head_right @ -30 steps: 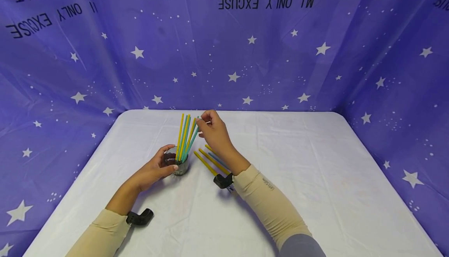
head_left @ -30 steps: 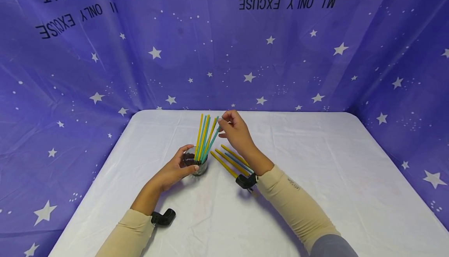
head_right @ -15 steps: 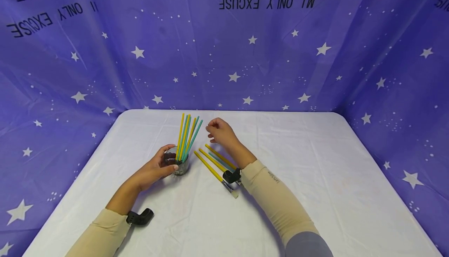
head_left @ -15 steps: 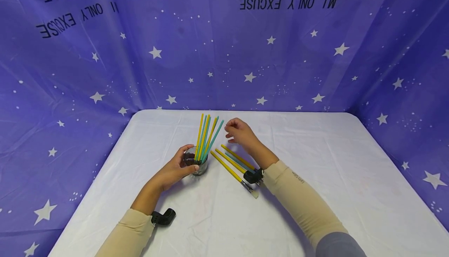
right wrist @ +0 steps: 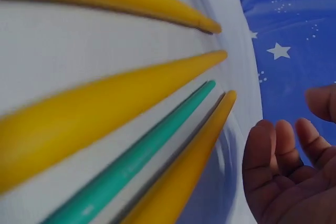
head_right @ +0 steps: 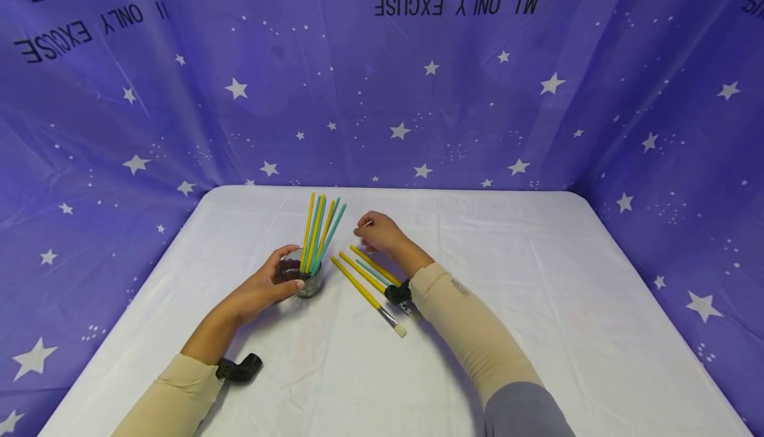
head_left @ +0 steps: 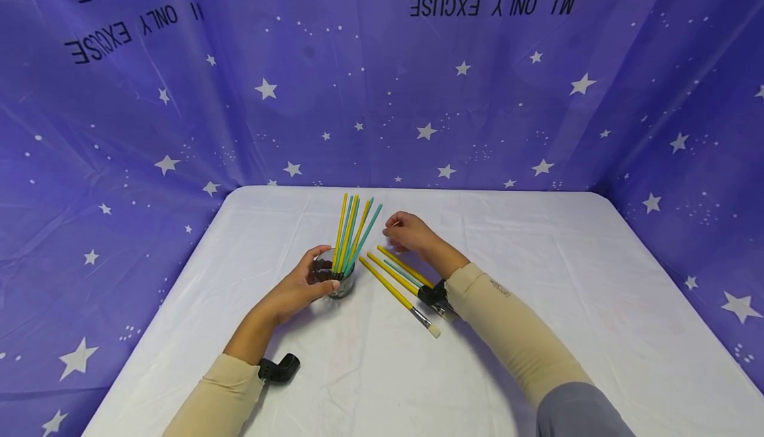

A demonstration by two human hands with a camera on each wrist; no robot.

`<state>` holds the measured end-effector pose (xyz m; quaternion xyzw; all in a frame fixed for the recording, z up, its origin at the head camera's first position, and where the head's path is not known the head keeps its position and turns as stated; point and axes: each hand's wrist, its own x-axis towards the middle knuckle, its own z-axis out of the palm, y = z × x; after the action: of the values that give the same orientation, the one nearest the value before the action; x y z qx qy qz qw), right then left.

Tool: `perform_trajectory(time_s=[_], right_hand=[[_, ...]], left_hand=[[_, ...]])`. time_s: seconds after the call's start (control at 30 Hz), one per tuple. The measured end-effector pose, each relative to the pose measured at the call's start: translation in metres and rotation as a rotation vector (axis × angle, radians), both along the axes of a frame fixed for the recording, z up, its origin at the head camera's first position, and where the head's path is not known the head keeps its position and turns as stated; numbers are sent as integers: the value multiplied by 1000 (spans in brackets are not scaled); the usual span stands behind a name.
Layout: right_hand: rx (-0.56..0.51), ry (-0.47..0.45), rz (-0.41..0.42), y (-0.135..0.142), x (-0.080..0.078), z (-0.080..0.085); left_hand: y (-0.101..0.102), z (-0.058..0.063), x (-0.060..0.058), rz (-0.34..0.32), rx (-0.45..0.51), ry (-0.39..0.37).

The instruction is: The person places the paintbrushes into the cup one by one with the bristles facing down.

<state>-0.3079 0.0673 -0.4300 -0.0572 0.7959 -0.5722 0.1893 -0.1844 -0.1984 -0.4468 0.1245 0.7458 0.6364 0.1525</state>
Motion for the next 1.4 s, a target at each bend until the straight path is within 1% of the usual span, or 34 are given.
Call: perform_trajectory(time_s=[0.27, 0.5, 0.6, 0.87, 1.0, 1.07, 1.23, 1.4], right_hand=[[160, 68, 152, 0, -3, 0], [415, 157, 318, 1, 0, 2], [480, 189, 370, 1, 1, 5], [575, 252, 442, -3, -2, 6], [609, 288, 462, -5, -3, 5], [622, 292, 464, -5, -3, 4], [622, 301, 458, -6, -2, 3], [591, 308, 441, -5, -2, 1]], left_hand=[[1, 2, 0, 3, -2, -2], [2, 2, 0, 3, -9, -5], [2, 2, 0, 5, -19, -5], [2, 3, 0, 11, -13, -8], [2, 3, 1, 11, -11, -8], [2, 3, 2, 8, -5, -7], [2, 4, 2, 6, 8, -4], [2, 3, 2, 2, 17, -4]])
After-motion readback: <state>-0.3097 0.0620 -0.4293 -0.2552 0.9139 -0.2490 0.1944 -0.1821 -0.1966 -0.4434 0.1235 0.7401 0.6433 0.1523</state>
